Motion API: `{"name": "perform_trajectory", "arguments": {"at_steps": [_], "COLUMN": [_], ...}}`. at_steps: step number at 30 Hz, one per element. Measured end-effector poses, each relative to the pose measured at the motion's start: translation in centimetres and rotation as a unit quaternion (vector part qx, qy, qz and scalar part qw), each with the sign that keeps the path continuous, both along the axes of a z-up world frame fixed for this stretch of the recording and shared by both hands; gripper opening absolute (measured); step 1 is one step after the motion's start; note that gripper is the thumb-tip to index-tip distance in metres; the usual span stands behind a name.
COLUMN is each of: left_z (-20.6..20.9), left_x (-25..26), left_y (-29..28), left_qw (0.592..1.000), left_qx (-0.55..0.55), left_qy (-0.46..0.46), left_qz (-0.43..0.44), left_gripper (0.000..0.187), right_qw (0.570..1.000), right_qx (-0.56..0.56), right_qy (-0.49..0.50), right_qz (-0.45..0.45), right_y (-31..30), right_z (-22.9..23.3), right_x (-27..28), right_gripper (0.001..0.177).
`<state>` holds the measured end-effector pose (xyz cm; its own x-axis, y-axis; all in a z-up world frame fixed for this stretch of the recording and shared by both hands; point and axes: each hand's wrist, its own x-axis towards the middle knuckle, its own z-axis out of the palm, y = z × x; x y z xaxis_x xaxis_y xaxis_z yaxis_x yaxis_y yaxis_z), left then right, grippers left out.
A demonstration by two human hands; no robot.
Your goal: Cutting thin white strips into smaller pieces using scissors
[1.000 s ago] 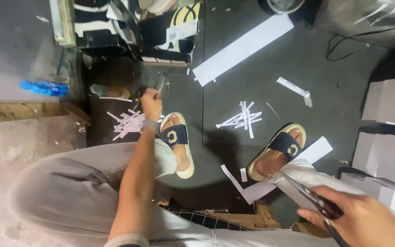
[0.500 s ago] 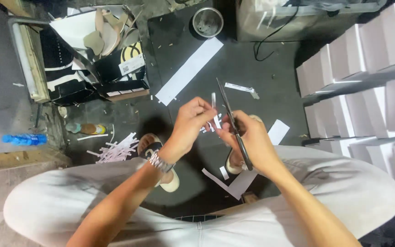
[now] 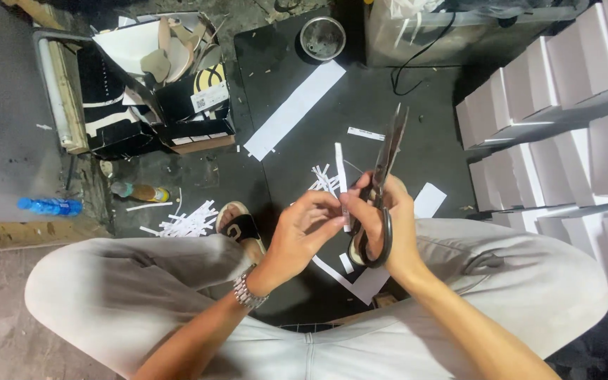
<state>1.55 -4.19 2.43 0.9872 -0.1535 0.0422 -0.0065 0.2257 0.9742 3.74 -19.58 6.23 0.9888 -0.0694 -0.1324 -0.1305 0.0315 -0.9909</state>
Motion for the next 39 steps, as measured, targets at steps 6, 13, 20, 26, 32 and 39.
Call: {"name": "perform_trajectory", "arguments": {"at_steps": [6, 13, 20, 26, 32, 39], "left_z": [-1.6, 0.3, 5.2, 6.5, 6.9, 6.3], "left_x": [-0.5, -0.1, 0.0, 0.2, 0.2, -0.1], "left_y": [-0.3, 0.1, 3.4, 4.5, 4.1, 3.8], "left_qw": [0.998, 0.998, 0.994, 0.983, 0.982, 0.983], "left_qx": [-0.021, -0.023, 0.102, 0.163, 0.151, 0.108], "left_qy": [0.05, 0.054, 0.03, 0.028, 0.061, 0.079], "left_qz": [0.029, 0.016, -0.035, -0.084, -0.101, -0.124], "left_gripper": [0.022, 0.016, 0.026, 0.025, 0.023, 0.026], "right_qw": [0.999, 0.991, 0.809, 0.761, 0.736, 0.734], "right_qx": [-0.02, -0.122, -0.453, -0.48, -0.496, -0.489], "right_qy": [-0.018, -0.022, 0.116, 0.099, 0.108, 0.093], "right_qz": [-0.034, 0.042, 0.356, 0.424, 0.448, 0.462], "right_y": [1.0, -0.5, -9.2, -9.4, -9.1, -9.1], "right_z": [-0.2, 1.5, 6.9, 6.7, 6.7, 6.2], "right_x": [-0.8, 0.1, 1.5, 0.9, 0.8, 0.9], "right_gripper": [0.026, 0.021, 0.039, 0.043, 0.043, 0.043]}}
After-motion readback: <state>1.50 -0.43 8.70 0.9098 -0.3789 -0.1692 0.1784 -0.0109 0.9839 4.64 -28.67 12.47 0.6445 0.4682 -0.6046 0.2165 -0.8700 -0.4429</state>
